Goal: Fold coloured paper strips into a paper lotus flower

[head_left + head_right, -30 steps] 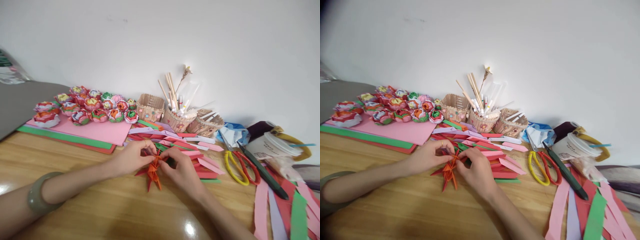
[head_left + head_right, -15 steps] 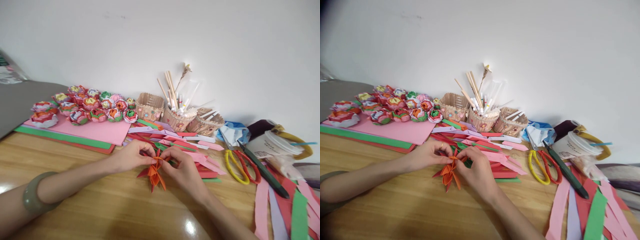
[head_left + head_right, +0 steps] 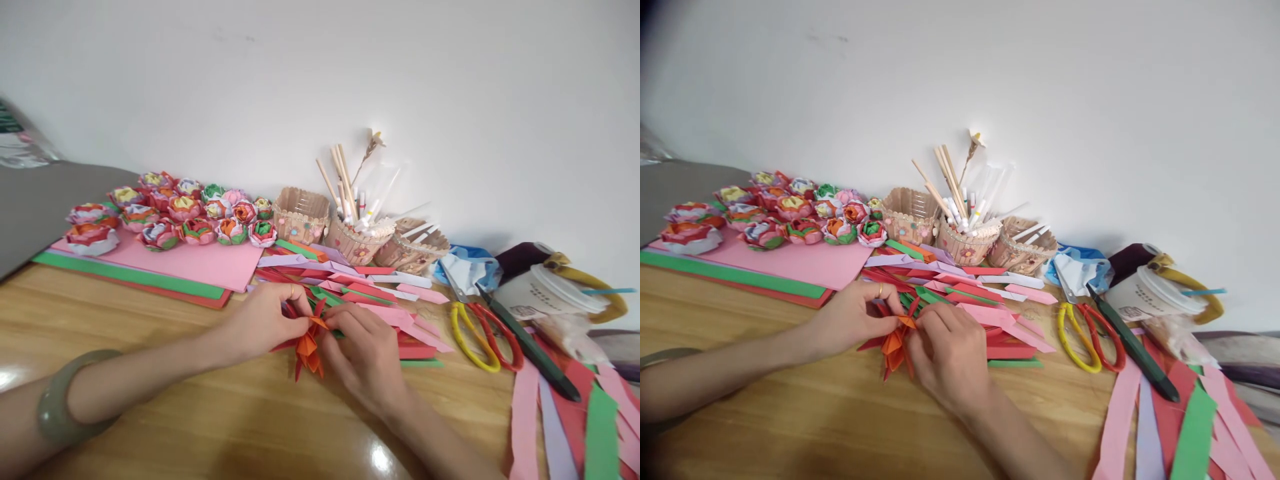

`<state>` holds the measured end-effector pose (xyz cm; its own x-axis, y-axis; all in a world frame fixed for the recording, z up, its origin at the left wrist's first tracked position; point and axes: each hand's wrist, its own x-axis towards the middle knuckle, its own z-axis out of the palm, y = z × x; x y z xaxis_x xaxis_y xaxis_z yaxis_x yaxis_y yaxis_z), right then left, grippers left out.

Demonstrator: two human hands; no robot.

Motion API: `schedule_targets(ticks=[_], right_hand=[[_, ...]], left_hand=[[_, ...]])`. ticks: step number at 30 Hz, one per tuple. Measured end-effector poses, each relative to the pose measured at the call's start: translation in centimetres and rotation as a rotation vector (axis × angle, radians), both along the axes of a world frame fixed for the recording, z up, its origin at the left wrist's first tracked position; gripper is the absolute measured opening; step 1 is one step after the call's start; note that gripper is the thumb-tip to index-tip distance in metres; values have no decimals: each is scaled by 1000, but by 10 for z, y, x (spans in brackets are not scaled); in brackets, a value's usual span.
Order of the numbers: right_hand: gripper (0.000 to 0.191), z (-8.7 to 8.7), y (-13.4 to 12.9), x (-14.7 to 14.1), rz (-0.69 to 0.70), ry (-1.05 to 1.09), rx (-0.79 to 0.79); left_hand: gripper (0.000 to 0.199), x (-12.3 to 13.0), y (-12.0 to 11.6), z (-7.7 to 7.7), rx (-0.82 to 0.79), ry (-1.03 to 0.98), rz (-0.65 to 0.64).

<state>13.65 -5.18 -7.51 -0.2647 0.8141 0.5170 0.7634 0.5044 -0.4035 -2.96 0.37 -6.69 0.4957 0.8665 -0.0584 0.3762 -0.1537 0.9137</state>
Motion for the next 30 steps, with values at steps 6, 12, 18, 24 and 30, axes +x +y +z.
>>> schedule_targets(ticks=[6, 12, 18, 24, 30], right_hand=[[16, 6, 2, 5, 60, -83, 175], [20, 3, 4, 6, 30, -54, 274], [6, 13, 1, 2, -135, 219, 37], [27, 25, 1, -5, -6, 612, -669], [36, 21, 5, -4, -70, 729, -787]], left_hand=[[13, -5, 3, 3, 79, -207, -119], [18, -3, 9, 5, -215, -324, -97], [14, -5, 4, 1, 133, -297, 19], [13, -6, -1, -1, 418, -179, -3], [13, -4, -1, 0, 389, -216, -28]])
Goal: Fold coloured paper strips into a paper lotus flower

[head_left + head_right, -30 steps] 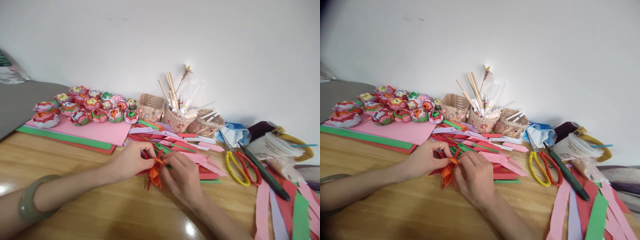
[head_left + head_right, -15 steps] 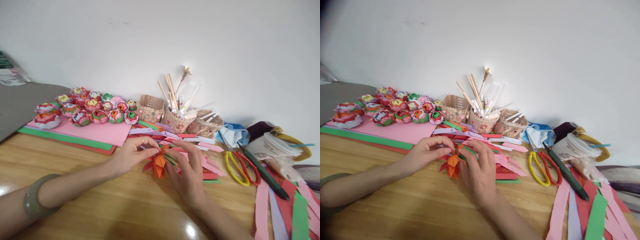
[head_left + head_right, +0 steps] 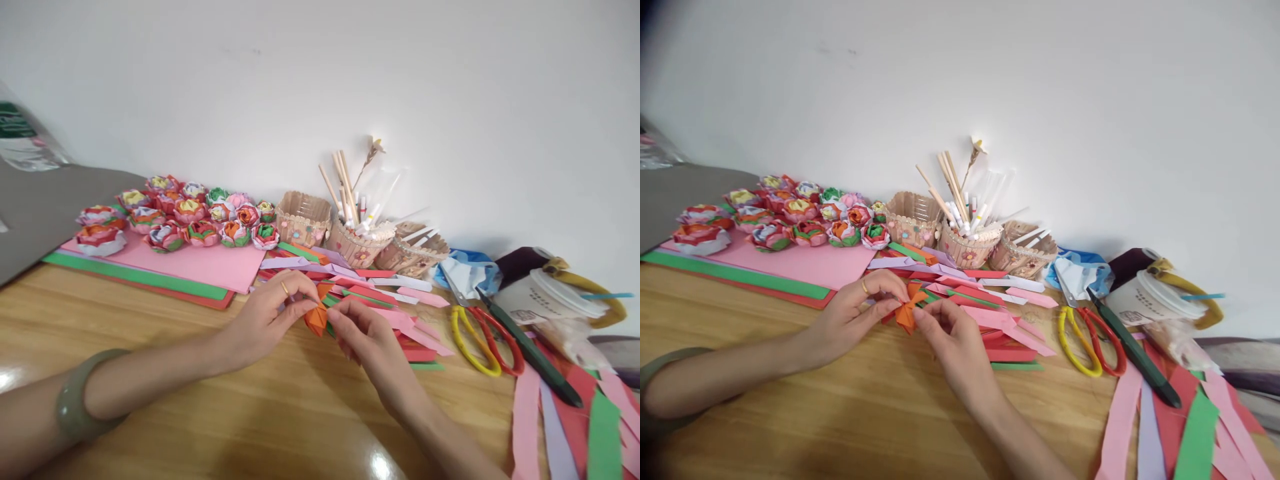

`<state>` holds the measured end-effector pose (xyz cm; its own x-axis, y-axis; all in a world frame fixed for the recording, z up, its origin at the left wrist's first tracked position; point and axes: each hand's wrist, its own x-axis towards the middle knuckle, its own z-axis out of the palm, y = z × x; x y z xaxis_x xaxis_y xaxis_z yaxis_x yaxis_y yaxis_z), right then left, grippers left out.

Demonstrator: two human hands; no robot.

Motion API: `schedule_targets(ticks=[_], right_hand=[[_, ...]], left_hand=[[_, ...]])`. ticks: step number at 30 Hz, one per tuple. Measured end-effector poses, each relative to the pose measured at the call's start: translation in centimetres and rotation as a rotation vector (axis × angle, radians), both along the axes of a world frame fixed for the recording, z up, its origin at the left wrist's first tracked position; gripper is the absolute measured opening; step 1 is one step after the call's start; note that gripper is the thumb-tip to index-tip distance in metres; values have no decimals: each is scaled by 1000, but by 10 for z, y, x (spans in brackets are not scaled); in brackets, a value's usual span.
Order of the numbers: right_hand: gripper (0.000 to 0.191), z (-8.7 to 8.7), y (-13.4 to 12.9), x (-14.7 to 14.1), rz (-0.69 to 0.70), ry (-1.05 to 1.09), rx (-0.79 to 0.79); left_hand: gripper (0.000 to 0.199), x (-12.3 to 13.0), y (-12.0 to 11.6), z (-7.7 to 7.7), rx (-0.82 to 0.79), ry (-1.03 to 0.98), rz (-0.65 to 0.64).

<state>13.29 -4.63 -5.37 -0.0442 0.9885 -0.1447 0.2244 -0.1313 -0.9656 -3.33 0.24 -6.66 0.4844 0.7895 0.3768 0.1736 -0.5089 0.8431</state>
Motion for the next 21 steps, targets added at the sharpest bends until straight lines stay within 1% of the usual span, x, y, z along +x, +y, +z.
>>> schedule_targets(ticks=[3, 7, 10, 15, 17, 21], right_hand=[[36, -1, 0, 0, 66, 81, -80], [36, 0, 0, -1, 69, 148, -129], [37, 2, -1, -2, 67, 145, -166], [34, 1, -2, -3, 48, 122, -191], [33, 1, -2, -3, 39, 124, -197], [34, 0, -2, -6, 19, 127, -213]], left_hand=[[13, 0, 0, 0, -28, -21, -32], [15, -1, 0, -3, -94, -43, -65], [15, -1, 1, -6, -147, -61, -68], [15, -2, 1, -9, -137, -60, -25], [15, -2, 1, -8, -169, -74, -2], [13, 0, 0, -9, -179, -114, 80]])
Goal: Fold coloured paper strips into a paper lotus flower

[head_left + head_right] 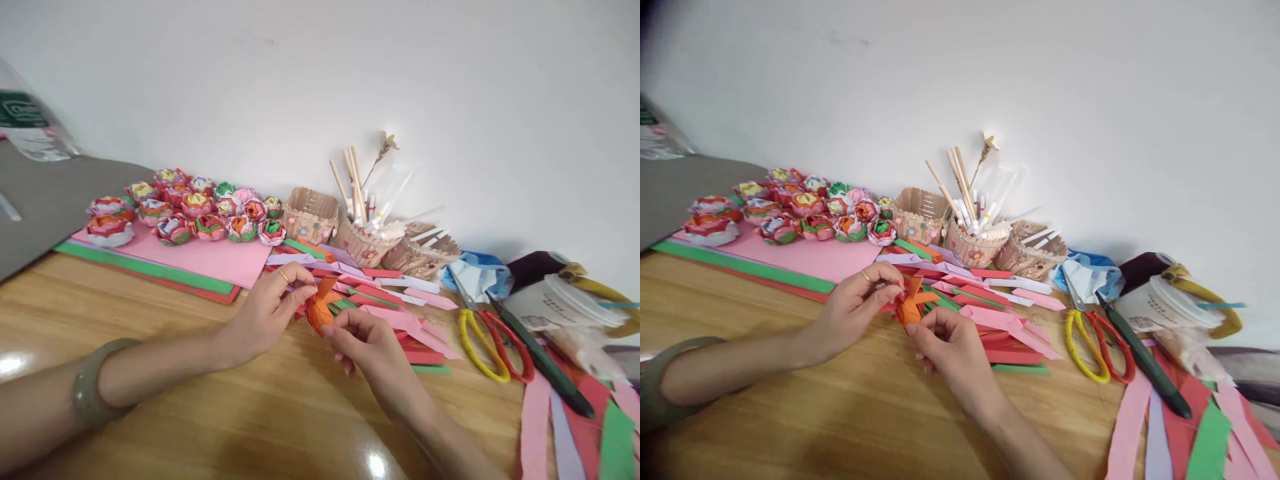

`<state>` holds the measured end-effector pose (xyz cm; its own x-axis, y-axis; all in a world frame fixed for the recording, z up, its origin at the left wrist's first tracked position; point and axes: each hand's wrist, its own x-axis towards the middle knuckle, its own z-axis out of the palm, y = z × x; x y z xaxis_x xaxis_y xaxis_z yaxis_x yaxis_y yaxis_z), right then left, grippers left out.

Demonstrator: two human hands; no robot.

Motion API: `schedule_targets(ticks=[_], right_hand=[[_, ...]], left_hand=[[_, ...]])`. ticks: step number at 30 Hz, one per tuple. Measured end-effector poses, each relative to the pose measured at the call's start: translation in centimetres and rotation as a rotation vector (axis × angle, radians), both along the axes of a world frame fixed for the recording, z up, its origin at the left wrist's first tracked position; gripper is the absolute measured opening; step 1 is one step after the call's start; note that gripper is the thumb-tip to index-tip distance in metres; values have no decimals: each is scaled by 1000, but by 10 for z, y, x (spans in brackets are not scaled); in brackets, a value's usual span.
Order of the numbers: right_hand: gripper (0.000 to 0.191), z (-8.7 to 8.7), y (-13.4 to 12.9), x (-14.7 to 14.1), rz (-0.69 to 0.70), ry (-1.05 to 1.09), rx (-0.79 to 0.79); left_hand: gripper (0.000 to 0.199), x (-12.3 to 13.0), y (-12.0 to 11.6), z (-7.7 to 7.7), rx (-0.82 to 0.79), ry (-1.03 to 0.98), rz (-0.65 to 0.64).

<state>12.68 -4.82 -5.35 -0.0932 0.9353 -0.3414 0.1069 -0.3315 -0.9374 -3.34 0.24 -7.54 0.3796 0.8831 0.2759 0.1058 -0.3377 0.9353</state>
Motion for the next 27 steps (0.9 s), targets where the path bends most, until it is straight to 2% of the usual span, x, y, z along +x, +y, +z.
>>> schedule_targets(ticks=[5, 14, 21, 27], right_hand=[[36, -1, -2, -3, -2, -6, 6], [36, -5, -3, -4, -18, -48, 36], [31, -5, -3, -3, -20, -117, 107], [28, -3, -4, -7, -39, -175, 227]], left_hand=[[13, 3, -2, -2, 7, -15, 94], [14, 5, -3, -1, -77, -78, 148], [11, 5, 0, -1, -69, -139, 163], [13, 5, -2, 0, -113, -115, 167]])
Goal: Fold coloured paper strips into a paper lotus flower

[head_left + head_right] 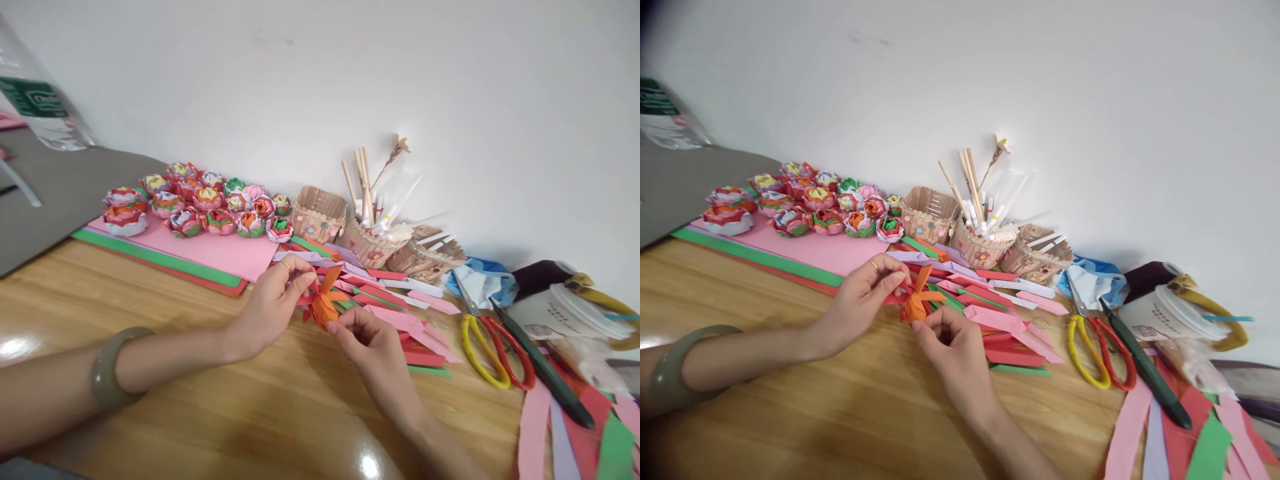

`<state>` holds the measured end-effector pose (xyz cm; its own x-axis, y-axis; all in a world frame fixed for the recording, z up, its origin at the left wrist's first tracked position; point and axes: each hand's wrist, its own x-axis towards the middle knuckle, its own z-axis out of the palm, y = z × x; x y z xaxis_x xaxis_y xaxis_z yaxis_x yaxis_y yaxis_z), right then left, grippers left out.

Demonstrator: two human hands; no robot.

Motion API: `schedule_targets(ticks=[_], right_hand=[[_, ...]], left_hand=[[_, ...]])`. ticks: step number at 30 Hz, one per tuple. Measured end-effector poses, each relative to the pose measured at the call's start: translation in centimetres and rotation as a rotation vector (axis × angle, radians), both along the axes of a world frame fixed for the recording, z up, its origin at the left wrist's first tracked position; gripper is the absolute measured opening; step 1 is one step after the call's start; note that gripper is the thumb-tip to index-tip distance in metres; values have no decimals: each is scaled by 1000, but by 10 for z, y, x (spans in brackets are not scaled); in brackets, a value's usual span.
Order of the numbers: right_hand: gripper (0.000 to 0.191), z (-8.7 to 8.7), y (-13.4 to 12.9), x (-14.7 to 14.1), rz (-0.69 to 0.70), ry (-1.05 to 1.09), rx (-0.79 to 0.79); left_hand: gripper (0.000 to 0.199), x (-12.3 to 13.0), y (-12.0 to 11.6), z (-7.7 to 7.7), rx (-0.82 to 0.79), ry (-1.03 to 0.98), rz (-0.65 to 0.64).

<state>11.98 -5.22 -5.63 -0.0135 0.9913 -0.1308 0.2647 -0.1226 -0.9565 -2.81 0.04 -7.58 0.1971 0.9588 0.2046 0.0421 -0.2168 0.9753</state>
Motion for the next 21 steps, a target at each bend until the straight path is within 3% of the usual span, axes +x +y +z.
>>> schedule_targets(ticks=[6, 8, 12, 14, 18, 21], right_hand=[[31, 2, -6, 7, 10, -51, 158], [34, 3, -6, 12, -63, -49, 278], [17, 6, 0, 18, -276, -46, 428], [16, 6, 4, 17, -211, -30, 367], [21, 3, 7, 14, 89, 180, 138], [19, 2, 6, 13, 82, 287, 59]], left_hand=[[16, -2, 4, 3, -142, -100, -148], [19, -3, 9, 4, -157, -145, -179], [23, -2, 10, 6, -303, -265, -302], [25, -1, 8, 8, -390, -311, -350], [22, 0, 3, 12, -395, -296, -411], [10, -2, 3, 13, -362, -304, -439]])
